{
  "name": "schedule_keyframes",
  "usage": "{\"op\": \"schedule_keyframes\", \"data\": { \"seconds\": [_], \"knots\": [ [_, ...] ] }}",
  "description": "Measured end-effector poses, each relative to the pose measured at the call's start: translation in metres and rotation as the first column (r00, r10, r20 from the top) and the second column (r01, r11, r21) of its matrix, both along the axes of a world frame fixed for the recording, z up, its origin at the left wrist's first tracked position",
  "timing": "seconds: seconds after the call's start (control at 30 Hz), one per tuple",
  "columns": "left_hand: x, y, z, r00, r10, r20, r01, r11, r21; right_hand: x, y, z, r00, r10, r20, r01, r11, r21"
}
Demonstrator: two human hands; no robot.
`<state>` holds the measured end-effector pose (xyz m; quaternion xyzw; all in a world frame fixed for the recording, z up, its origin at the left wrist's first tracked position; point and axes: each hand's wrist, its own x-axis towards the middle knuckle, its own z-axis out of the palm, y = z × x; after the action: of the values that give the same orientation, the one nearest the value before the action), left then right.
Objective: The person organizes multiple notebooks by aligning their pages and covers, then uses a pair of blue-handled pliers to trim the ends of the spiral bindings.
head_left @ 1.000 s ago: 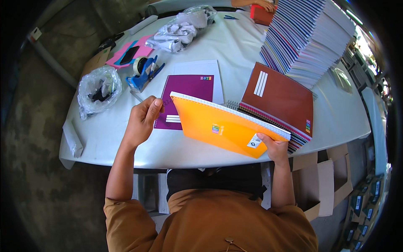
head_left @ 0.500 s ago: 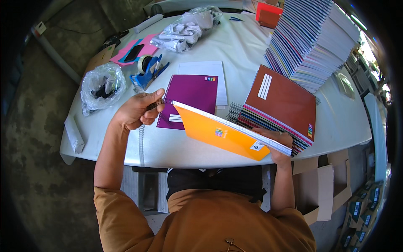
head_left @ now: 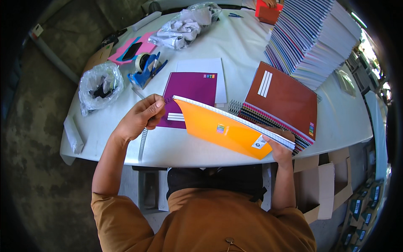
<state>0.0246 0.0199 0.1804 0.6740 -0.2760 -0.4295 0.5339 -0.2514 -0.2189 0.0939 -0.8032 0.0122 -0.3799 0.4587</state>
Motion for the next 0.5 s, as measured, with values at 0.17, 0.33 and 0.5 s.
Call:
{"op": "schedule_keyframes", "data": {
  "seconds": [0.17, 0.33, 0.5],
  "knots": [
    [0.005, 0.023, -0.014, 0.775, -0.083, -0.627, -0.049, 0.980, -0.191, 0.001, 0.000, 0.003, 1.000, -0.006, 0.014, 0.006, 1.000, -0.022],
    [0.033, 0.052, -0.079, 0.614, 0.770, 0.172, -0.712, 0.635, -0.301, 0.000, 0.005, 0.001, 0.997, -0.065, -0.038, 0.069, 0.992, 0.107],
    [-0.012, 0.059, -0.109, 0.136, -0.312, 0.940, -0.015, 0.948, 0.317, -0.005, 0.000, -0.006, 0.994, -0.101, -0.040, 0.105, 0.990, 0.093]
  ]
}}
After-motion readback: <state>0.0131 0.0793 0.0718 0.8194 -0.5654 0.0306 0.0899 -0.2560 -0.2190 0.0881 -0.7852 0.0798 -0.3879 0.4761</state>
